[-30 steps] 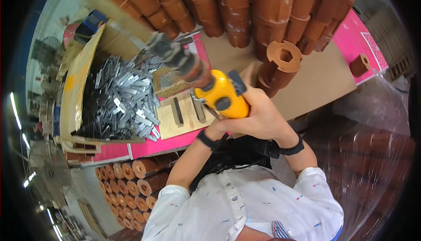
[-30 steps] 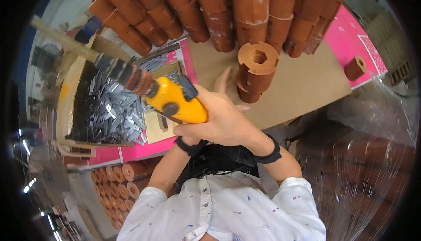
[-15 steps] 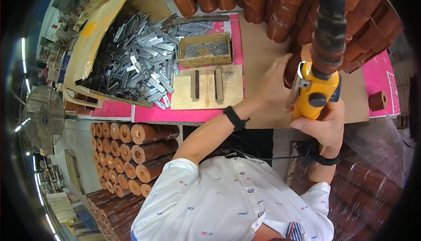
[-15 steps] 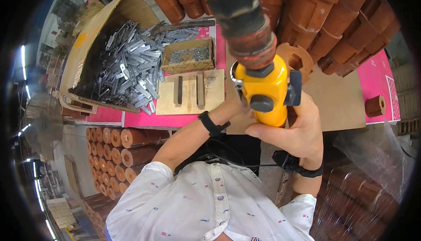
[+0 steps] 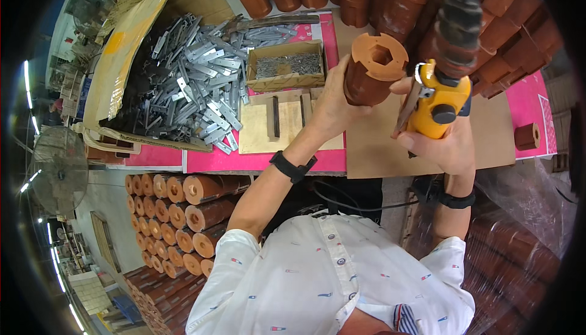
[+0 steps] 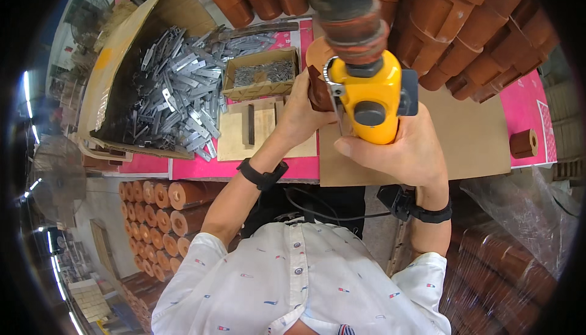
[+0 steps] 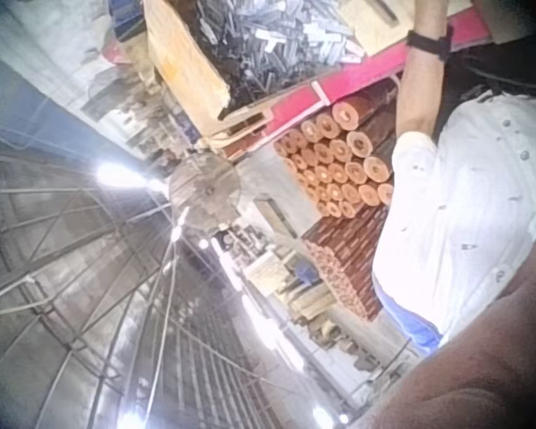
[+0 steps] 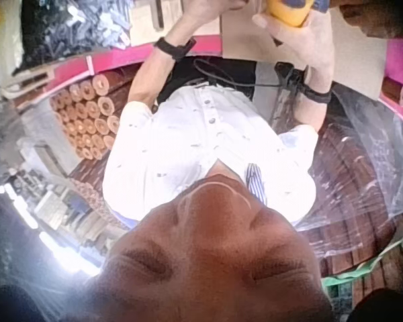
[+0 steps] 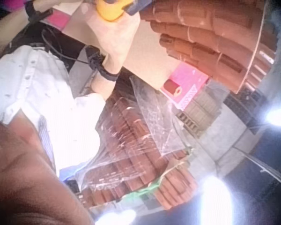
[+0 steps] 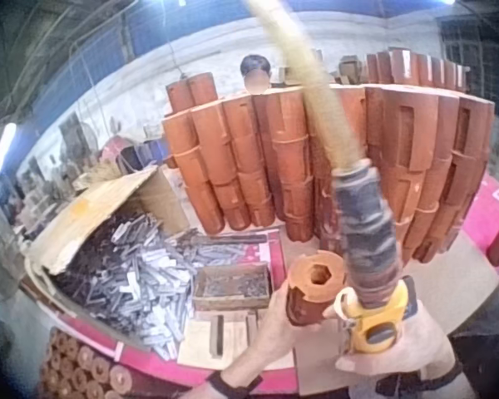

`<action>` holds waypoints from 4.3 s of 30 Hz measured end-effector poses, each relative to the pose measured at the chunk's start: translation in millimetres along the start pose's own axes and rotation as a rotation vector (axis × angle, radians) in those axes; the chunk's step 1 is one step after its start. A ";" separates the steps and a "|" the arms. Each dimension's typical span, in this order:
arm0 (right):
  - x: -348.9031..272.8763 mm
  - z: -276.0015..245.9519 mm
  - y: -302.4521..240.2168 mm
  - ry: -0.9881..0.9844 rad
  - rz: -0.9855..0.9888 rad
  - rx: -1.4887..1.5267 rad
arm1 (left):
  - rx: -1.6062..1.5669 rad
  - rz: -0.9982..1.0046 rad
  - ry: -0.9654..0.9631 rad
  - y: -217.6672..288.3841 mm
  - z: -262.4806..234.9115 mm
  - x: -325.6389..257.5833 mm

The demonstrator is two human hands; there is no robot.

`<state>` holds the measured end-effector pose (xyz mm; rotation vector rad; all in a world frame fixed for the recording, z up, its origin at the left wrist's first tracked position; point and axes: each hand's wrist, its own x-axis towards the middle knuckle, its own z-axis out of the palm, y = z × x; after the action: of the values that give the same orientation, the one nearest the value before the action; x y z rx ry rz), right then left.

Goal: The recorder is assembling wooden furniture components by attaching metal brackets using a pneumatic screwdriver and screws.

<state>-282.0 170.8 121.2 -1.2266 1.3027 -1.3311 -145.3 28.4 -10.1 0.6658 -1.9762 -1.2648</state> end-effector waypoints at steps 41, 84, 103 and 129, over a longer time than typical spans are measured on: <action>45.4 80.9 29.7 -0.055 -0.231 0.316 | 0.224 -0.350 0.080 17.2 -161.6 -30.0; 55.3 99.8 53.0 0.015 -0.201 0.229 | 0.985 -0.396 0.215 -30.7 -200.2 -94.0; 58.5 92.8 53.0 0.034 -0.242 0.209 | 0.185 -0.326 0.362 -44.6 -183.5 -98.4; 60.8 92.9 45.1 0.023 -0.186 0.162 | -0.145 -0.315 0.091 -6.7 -155.9 -15.5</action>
<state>-199.6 96.0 76.8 -1.2449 1.0932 -1.5558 -14.6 -51.1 24.5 0.9711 -1.7330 -1.5177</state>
